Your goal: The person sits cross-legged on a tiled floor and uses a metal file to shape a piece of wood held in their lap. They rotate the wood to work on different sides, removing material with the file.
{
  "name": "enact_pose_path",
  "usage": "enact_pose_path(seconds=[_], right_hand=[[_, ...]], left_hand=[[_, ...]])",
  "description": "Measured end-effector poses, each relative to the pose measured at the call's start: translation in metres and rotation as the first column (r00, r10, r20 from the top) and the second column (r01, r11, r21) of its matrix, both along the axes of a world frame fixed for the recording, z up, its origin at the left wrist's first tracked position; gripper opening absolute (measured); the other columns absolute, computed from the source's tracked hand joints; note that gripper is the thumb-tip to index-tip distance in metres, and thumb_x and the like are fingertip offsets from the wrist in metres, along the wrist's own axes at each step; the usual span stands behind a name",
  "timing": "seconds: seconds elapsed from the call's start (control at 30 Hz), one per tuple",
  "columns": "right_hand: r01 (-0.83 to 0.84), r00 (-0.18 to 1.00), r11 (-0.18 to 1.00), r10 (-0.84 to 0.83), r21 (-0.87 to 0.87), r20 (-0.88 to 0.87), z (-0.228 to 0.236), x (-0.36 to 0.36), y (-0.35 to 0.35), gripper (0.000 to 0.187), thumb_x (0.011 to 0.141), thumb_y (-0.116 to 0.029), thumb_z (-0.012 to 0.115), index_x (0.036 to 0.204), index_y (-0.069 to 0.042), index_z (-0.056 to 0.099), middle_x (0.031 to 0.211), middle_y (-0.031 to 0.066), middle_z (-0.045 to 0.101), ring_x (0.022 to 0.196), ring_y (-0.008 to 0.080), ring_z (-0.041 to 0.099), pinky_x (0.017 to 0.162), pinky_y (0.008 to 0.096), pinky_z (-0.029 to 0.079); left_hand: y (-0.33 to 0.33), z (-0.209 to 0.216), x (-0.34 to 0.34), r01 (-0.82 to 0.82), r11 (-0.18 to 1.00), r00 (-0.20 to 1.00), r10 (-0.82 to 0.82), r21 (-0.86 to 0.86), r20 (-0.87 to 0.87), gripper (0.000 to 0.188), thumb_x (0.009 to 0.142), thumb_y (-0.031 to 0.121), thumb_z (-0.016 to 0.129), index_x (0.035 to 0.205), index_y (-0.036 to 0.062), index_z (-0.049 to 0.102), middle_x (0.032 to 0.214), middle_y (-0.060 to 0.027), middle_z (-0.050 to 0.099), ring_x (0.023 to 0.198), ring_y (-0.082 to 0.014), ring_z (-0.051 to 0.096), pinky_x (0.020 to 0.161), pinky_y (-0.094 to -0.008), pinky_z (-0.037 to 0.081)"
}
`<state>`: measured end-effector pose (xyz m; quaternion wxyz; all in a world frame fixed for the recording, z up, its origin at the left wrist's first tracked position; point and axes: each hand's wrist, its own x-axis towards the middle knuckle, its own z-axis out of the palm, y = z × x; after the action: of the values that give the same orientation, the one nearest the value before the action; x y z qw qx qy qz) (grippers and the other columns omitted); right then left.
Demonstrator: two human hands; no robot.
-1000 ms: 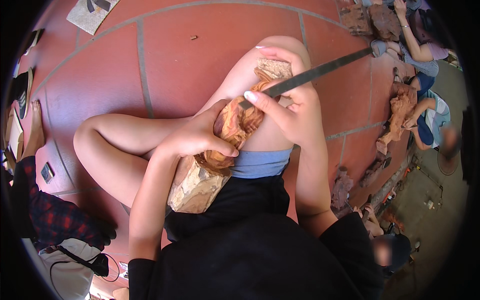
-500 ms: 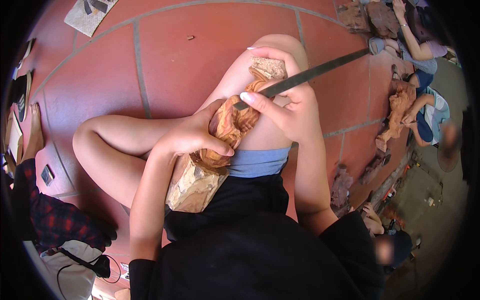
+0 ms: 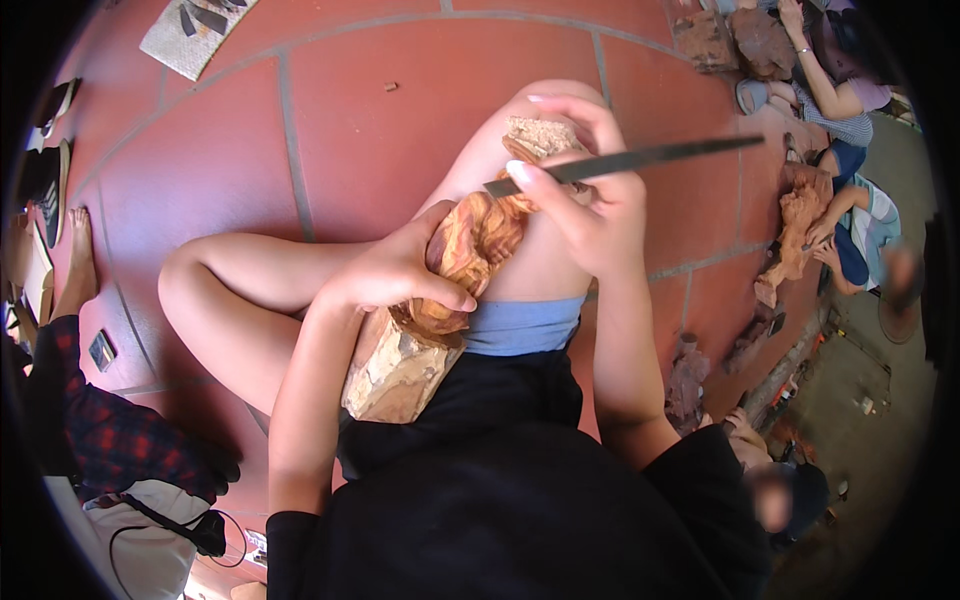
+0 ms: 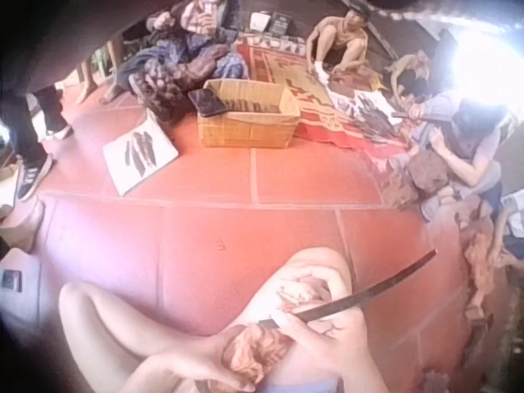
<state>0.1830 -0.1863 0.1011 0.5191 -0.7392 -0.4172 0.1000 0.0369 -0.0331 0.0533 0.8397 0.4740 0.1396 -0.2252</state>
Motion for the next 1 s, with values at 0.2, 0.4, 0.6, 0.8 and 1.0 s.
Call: enact_pose_path(seconds=[0.2,0.4,0.6,0.8,1.0], right_hand=[[0.141,0.982,0.958,-0.102,0.251,-0.160,0.057,-0.010,0.006,0.011,0.083,-0.005,0.065,0.090,0.003,0.068,0.088,0.0087,0.059,0.072,0.0130,0.053,0.061,0.0257,0.041],[0.201,0.832,0.821,0.145,0.534,-0.535,0.077,-0.038,0.061,0.013,0.092,-0.006,0.056,0.096,0.005,0.060,0.079,0.0099,0.059,0.053,0.0112,0.051,0.049,0.0242,0.042],[0.133,0.487,0.846,0.398,0.516,-0.778,0.045,-0.102,0.122,0.015,0.092,-0.009,0.057,0.099,0.003,0.059,0.078,0.0073,0.062,0.075,0.0166,0.066,0.069,0.0265,0.053],[0.009,0.445,0.908,0.371,0.418,-0.815,0.018,-0.152,0.144,0.012,0.089,-0.005,0.061,0.097,0.004,0.060,0.080,0.0050,0.063,0.070,0.0068,0.058,0.065,0.0206,0.050],[-0.052,0.390,0.919,0.379,0.391,-0.839,0.008,-0.182,0.150,0.011,0.086,-0.002,0.065,0.093,0.004,0.059,0.078,0.0055,0.063,0.070,0.0068,0.059,0.063,0.0198,0.050]], left_hand=[[0.034,0.044,-0.008,-0.202,0.967,0.972,0.178,0.158,0.153,0.083,0.057,0.000,0.080,0.128,-0.0010,0.038,0.112,-0.0074,0.053,0.108,-0.0159,0.048,0.097,-0.0296,0.037],[0.057,0.090,-0.031,-0.742,0.604,0.670,0.648,0.292,0.362,0.078,0.058,0.001,0.083,0.122,0.0008,0.037,0.106,-0.0078,0.053,0.102,-0.0157,0.051,0.089,-0.0327,0.045],[0.046,0.068,-0.056,-0.947,0.162,0.285,0.825,0.278,0.489,0.074,0.063,0.002,0.085,0.117,0.0006,0.034,0.103,-0.0078,0.053,0.093,-0.0160,0.057,0.082,-0.0295,0.049],[0.019,0.020,-0.101,-0.942,-0.043,0.126,0.874,0.333,0.470,0.061,0.066,0.002,0.082,0.112,-0.0014,0.043,0.104,-0.0085,0.056,0.093,-0.0159,0.058,0.082,-0.0296,0.050],[0.015,0.029,-0.136,-0.994,0.006,0.034,0.965,0.106,0.261,0.061,0.065,-0.004,0.077,0.117,-0.0021,0.046,0.110,-0.0090,0.056,0.104,-0.0169,0.055,0.090,-0.0317,0.046]])
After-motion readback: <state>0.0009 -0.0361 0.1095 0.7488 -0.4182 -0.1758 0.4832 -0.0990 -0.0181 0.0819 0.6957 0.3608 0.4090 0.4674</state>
